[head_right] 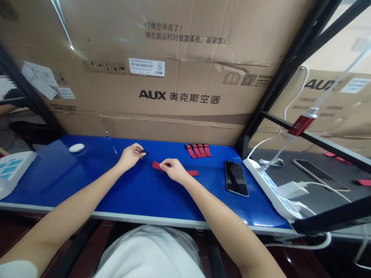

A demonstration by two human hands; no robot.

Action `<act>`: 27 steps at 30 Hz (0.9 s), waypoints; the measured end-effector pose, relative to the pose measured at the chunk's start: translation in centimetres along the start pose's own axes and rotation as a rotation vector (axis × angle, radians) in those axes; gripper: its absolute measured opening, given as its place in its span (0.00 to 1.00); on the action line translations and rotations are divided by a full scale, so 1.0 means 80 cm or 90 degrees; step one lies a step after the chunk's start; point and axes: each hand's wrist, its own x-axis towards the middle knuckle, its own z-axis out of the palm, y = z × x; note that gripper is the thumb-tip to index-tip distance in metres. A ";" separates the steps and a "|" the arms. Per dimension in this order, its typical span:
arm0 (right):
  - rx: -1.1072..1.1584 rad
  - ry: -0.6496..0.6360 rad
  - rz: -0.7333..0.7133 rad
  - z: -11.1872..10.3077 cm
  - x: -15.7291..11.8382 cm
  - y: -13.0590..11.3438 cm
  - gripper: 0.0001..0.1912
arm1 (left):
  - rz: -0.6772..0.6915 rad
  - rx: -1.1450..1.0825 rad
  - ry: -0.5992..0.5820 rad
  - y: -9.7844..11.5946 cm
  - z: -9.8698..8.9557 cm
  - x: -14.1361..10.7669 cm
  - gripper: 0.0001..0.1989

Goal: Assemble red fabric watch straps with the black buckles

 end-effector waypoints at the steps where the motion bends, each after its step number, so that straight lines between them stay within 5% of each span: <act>1: 0.065 -0.001 0.020 -0.001 0.000 -0.001 0.12 | 0.041 -0.042 -0.002 0.011 0.008 -0.008 0.08; 8: 0.369 0.025 0.094 -0.007 -0.001 0.001 0.12 | 0.187 -0.163 -0.011 0.067 0.041 -0.053 0.03; 16: 0.399 0.057 0.081 -0.002 0.000 0.000 0.15 | 0.246 -0.076 0.013 0.072 0.045 -0.062 0.04; 21: 0.459 0.023 0.093 0.000 -0.004 -0.009 0.19 | 0.333 0.027 -0.054 0.074 0.048 -0.070 0.05; 24: 0.429 0.004 0.083 -0.005 -0.005 -0.008 0.18 | 0.368 0.029 -0.131 0.076 0.041 -0.065 0.06; 27: 0.420 0.061 0.086 -0.014 -0.003 -0.002 0.18 | 0.349 0.100 -0.187 0.069 0.010 -0.044 0.11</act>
